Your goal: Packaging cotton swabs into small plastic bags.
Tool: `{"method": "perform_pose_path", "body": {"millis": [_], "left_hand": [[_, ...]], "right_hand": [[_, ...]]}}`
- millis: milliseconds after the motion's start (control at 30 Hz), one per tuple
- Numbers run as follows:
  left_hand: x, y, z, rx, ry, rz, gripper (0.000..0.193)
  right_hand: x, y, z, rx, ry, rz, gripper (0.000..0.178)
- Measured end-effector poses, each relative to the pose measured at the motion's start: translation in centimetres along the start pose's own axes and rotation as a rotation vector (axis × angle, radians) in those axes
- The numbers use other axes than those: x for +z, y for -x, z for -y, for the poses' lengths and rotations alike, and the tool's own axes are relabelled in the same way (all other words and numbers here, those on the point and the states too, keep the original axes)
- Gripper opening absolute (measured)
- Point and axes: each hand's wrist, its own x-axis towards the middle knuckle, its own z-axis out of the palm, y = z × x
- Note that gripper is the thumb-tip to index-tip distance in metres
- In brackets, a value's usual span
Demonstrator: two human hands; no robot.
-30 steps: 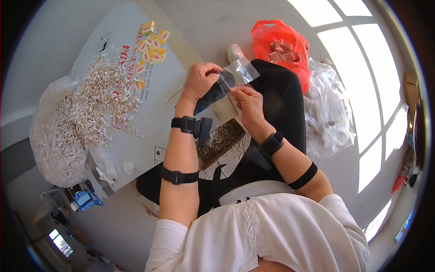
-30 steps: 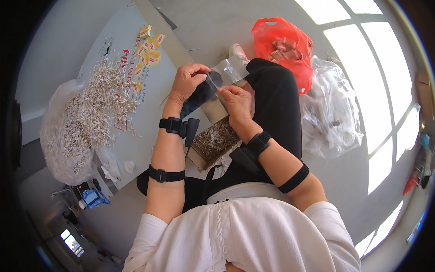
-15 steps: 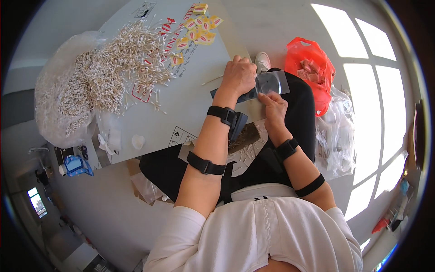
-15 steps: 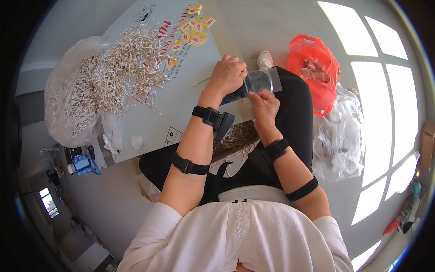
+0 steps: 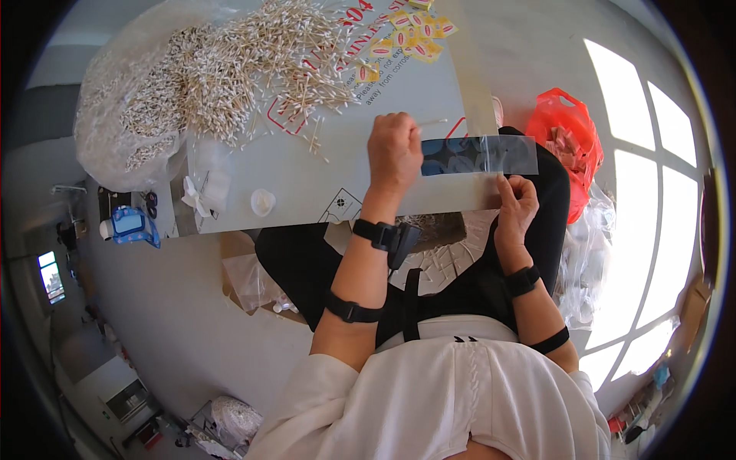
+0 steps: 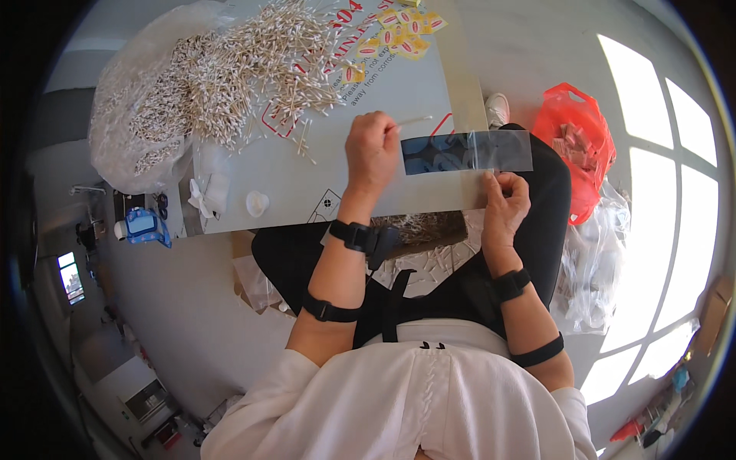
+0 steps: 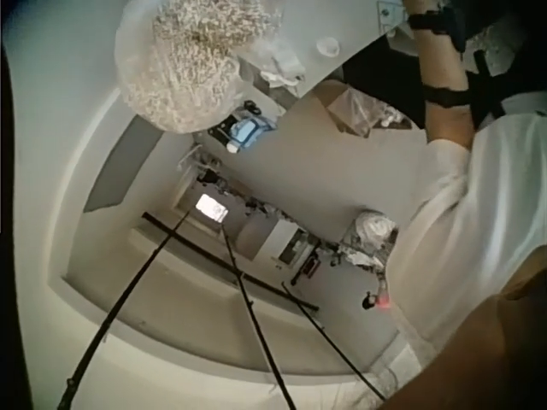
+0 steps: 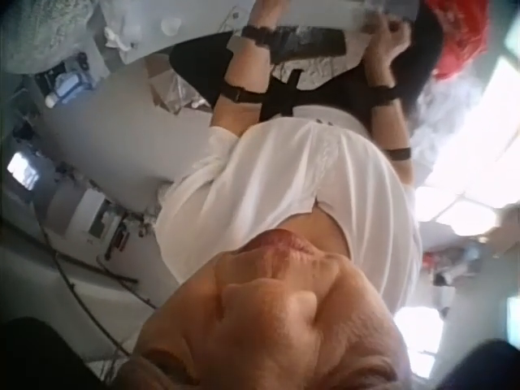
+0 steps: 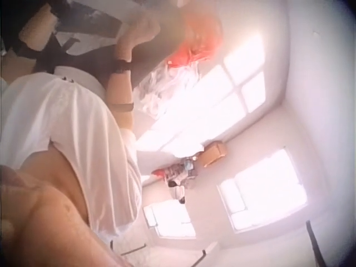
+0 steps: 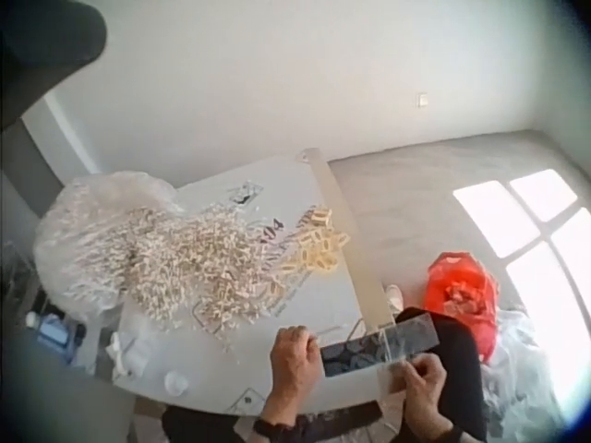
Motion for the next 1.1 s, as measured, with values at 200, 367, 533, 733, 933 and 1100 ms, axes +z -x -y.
{"method": "perform_pose_path", "body": {"millis": [200, 367, 533, 733, 933, 1100], "left_hand": [[-7.8, 3.7, 8.1, -0.489, -0.252, -0.296, 0.023], [-7.6, 2.7, 8.1, -0.617, -0.618, -0.235, 0.038], [-6.4, 2.1, 8.8, -0.554, -0.630, -0.118, 0.027], [-3.6, 3.0, 5.7, -0.204, -0.400, -0.033, 0.016], [-3.1, 0.4, 3.6, -0.076, -0.118, 0.213, 0.010], [-3.6, -2.2, 3.7, -0.148, -0.085, 0.341, 0.012]], "right_hand": [[3.8, -1.0, 4.7, -0.372, 0.163, 0.330, 0.015], [9.6, -4.9, 5.6, -0.876, 0.609, 0.224, 0.026], [11.5, -4.1, 5.1, -0.871, 0.612, 0.535, 0.014], [10.4, -1.3, 3.8, -0.920, 0.525, 0.646, 0.011], [9.7, -1.0, 3.6, -0.860, 0.413, 0.627, 0.016], [8.7, -1.0, 4.0, -0.757, 0.382, 0.641, 0.020]]}}
